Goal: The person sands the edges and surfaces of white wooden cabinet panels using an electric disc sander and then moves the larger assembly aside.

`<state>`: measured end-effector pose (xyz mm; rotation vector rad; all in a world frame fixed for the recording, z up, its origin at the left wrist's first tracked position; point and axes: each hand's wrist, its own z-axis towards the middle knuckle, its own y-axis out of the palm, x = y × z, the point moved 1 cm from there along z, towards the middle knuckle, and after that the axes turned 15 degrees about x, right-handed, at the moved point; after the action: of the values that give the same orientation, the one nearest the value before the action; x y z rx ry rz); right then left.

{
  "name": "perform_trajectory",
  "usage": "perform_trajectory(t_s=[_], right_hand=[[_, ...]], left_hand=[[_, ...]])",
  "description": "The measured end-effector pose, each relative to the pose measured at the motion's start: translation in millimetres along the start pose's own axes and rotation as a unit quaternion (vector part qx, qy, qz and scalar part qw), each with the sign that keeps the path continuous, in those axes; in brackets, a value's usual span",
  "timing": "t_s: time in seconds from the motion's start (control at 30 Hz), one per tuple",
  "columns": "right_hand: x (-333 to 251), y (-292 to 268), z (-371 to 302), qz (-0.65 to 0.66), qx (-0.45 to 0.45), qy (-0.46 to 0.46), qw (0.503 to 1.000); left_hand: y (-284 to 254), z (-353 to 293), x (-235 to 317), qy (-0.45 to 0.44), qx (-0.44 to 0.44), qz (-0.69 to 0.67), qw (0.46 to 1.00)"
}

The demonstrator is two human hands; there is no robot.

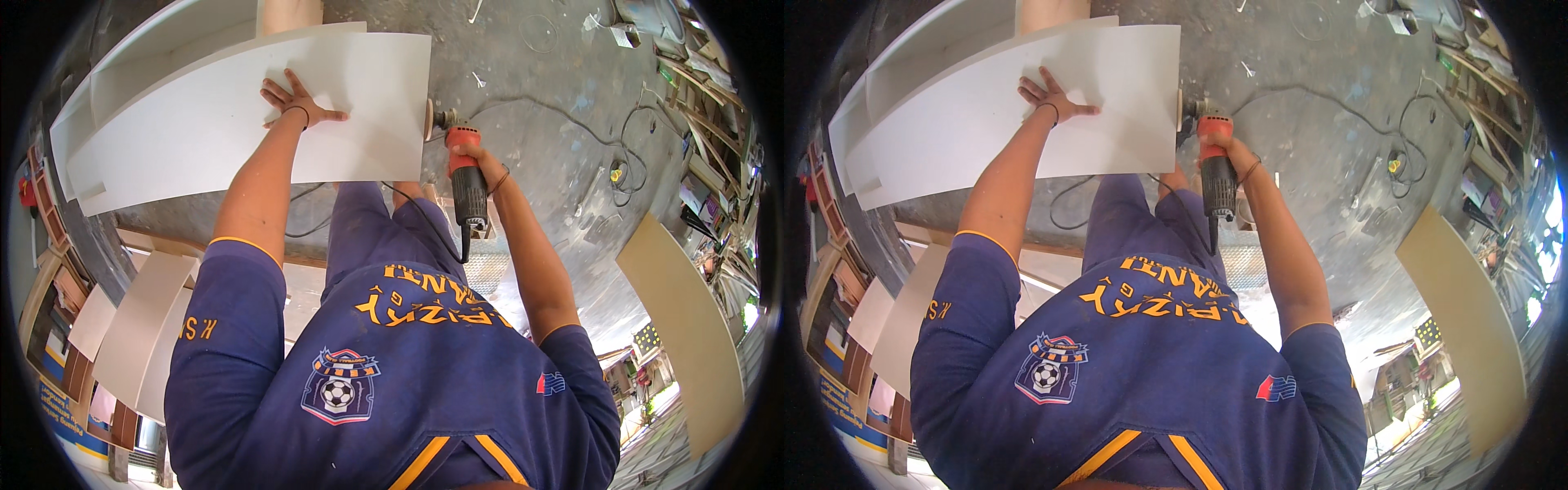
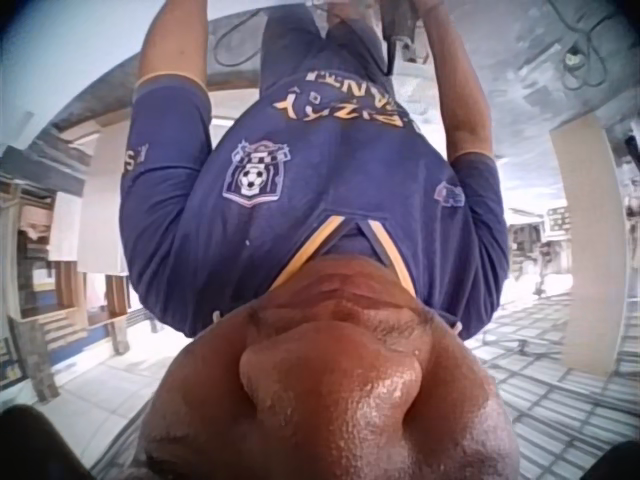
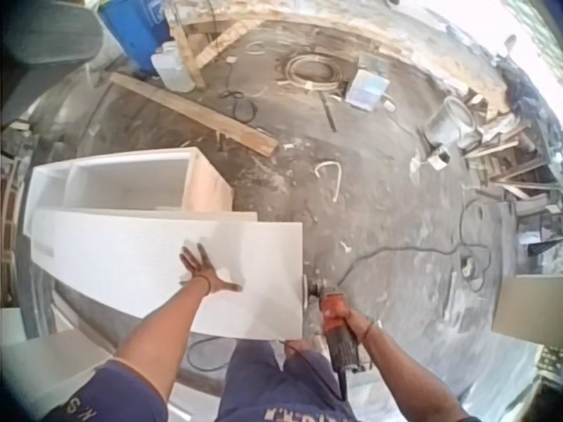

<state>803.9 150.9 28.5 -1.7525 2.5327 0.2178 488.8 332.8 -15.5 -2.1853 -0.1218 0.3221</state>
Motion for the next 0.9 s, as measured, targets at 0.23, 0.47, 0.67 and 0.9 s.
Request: perform_trajectory(t_s=[0.23,0.47,0.67,0.9], right_hand=[[-35.4,9.0,-1.0,-0.004,0.003,-0.034,0.999],[-64.5,10.1,5.6,-0.010,-0.003,-0.049,0.999],[-87.9,13.9,1.2,0.007,-0.007,-0.054,0.998],[-108.7,19.6,3.6,0.027,0.002,-0.067,0.997]], left_hand=[[0.7,-2.3,-1.5,-0.003,-0.005,-0.010,1.000],[-10.8,-8.3,1.4,-0.003,-0.020,-0.013,1.000],[-18.5,-11.2,2.8,-0.006,-0.032,-0.011,0.999],[-21.1,-14.4,2.4,-0.009,-0.037,-0.015,0.999]])
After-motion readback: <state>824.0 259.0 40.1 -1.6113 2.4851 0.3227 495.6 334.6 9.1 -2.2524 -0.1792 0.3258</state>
